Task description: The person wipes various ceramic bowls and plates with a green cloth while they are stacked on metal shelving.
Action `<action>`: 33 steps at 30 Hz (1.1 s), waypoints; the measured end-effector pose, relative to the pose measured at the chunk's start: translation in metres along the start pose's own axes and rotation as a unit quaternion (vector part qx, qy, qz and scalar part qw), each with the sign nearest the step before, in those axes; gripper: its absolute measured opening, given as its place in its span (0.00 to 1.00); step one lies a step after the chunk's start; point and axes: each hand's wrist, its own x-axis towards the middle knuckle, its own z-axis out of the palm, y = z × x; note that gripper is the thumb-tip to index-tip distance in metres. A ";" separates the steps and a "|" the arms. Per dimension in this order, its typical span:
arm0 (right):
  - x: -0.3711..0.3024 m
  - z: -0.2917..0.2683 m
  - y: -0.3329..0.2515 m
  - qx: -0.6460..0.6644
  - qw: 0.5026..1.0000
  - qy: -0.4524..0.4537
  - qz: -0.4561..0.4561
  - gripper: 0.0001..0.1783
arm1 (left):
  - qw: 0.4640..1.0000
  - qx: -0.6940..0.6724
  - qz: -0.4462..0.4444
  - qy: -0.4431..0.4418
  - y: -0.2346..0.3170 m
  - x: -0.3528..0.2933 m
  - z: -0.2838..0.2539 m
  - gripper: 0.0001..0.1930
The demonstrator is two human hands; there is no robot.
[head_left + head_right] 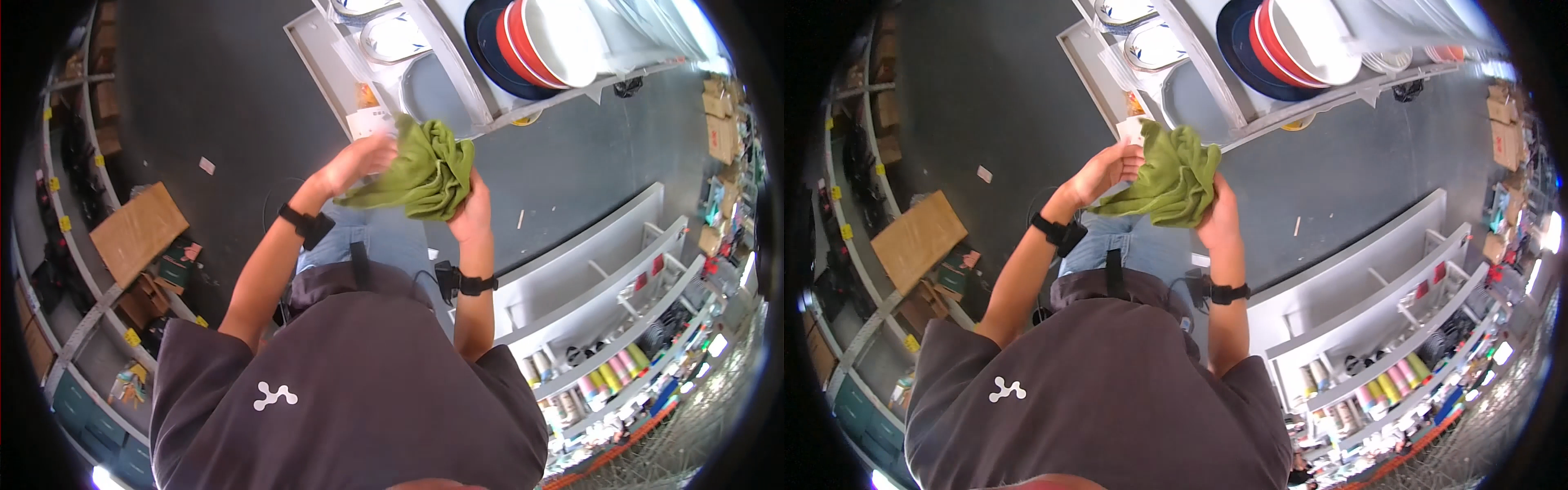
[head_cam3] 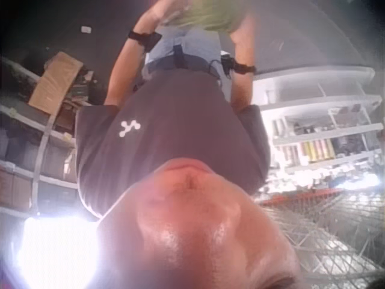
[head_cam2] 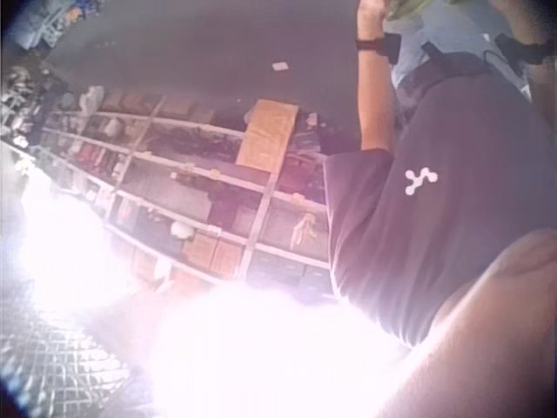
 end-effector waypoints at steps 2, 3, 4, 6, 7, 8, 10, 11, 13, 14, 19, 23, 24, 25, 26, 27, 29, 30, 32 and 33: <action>0.003 -0.001 0.006 0.033 0.999 -0.019 -0.012 0.25 | 0.998 -0.019 0.048 -0.023 -0.001 -0.023 0.006 0.26; 0.005 -0.001 0.008 0.053 0.998 -0.032 -0.021 0.25 | 0.997 0.024 0.079 0.000 0.002 -0.039 0.019 0.22; 0.005 0.003 0.010 0.073 0.996 -0.041 -0.026 0.27 | 0.990 0.112 0.078 0.041 0.006 -0.049 0.028 0.16; 0.003 0.000 0.015 0.083 0.995 -0.052 -0.013 0.29 | 0.983 0.148 0.085 0.069 0.003 -0.062 0.036 0.08; 0.001 0.000 0.016 0.073 0.996 -0.052 -0.002 0.31 | 0.984 0.136 0.079 0.082 0.000 -0.067 0.039 0.07; 0.001 0.000 0.020 0.059 0.996 -0.060 -0.018 0.34 | 0.983 0.129 0.099 0.084 -0.004 -0.070 0.038 0.07; 0.000 -0.008 0.024 0.078 0.992 -0.100 -0.003 0.35 | 0.983 0.121 0.103 0.095 -0.001 -0.075 0.037 0.07; -0.003 -0.013 0.025 0.100 0.986 -0.129 0.021 0.36 | 0.984 0.109 0.094 0.108 0.001 -0.079 0.039 0.07; -0.010 -0.024 0.029 0.081 0.985 -0.155 -0.001 0.30 | 0.982 0.124 0.095 0.109 0.007 -0.083 0.037 0.08; -0.013 -0.029 0.033 0.023 0.991 -0.129 -0.010 0.27 | 0.982 0.129 0.088 0.111 0.010 -0.084 0.034 0.08; -0.024 -0.040 0.061 -0.042 0.996 -0.014 -0.078 0.20 | 0.969 0.213 0.115 0.051 0.020 -0.087 0.017 0.06; -0.006 -0.045 0.110 -0.191 0.970 -0.034 -0.149 0.19 | 0.957 0.242 0.147 0.069 0.025 -0.116 -0.016 0.07; -0.006 -0.038 0.119 -0.235 0.957 -0.036 -0.168 0.22 | 0.958 0.234 0.148 0.068 0.024 -0.123 -0.027 0.07; -0.007 -0.031 0.131 -0.241 0.956 -0.031 -0.167 0.22 | 0.957 0.237 0.152 0.073 0.023 -0.129 -0.039 0.07; -0.008 -0.026 0.143 -0.255 0.952 -0.021 -0.167 0.20 | 0.955 0.239 0.155 0.080 0.023 -0.135 -0.051 0.07; -0.009 -0.020 0.153 -0.269 0.949 -0.011 -0.166 0.18 | 0.957 0.231 0.155 0.077 0.023 -0.141 -0.064 0.07; -0.023 0.015 0.166 -0.221 0.969 0.028 -0.104 0.17 | 0.960 0.220 0.138 0.102 0.020 -0.158 -0.093 0.07; -0.029 0.030 0.173 -0.162 0.983 0.064 -0.052 0.16 | 0.962 0.207 0.143 0.107 0.018 -0.171 -0.104 0.07; -0.026 0.034 0.197 -0.193 0.977 0.067 -0.065 0.17 | 0.966 0.180 0.139 0.119 0.016 -0.191 -0.129 0.07; -0.024 0.034 0.205 -0.212 0.972 0.063 -0.080 0.18 | 0.968 0.166 0.133 0.132 0.015 -0.199 -0.139 0.07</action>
